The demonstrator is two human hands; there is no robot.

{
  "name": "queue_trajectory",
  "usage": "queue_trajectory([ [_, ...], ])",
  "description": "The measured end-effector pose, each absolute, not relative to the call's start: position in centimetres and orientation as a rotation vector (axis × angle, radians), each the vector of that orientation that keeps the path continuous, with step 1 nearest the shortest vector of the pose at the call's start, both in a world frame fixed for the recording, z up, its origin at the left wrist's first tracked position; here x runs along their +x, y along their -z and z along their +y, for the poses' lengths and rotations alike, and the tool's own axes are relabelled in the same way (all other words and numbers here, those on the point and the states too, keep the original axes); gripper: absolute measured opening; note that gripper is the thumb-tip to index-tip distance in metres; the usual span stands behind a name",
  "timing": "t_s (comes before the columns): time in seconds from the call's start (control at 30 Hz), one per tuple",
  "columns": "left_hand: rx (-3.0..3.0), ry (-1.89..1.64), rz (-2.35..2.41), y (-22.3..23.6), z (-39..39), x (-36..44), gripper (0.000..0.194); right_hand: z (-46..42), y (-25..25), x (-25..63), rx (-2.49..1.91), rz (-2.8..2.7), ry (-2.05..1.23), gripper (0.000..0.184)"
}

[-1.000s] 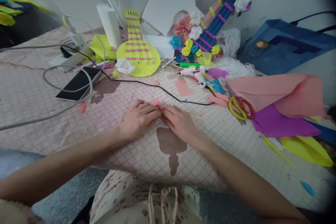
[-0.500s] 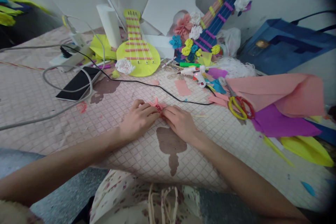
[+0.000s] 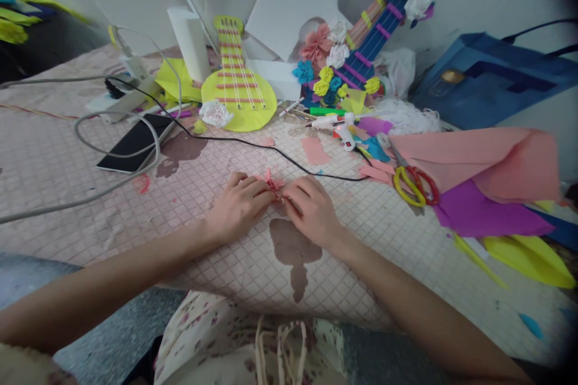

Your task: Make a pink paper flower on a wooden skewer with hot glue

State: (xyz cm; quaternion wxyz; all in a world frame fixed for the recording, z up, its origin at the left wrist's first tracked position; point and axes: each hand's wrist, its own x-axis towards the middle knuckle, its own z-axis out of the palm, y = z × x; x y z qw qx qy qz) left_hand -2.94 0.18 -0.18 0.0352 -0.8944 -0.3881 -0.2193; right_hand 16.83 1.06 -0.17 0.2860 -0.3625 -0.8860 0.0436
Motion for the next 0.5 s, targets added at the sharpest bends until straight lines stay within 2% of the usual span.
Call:
queue_trajectory([
  [0.5, -2.812, 0.728, -1.248, 0.1, 0.1, -2.9, 0.015, 0.4, 1.0, 15.7, -1.090, -2.433, 0.161, 0.020],
])
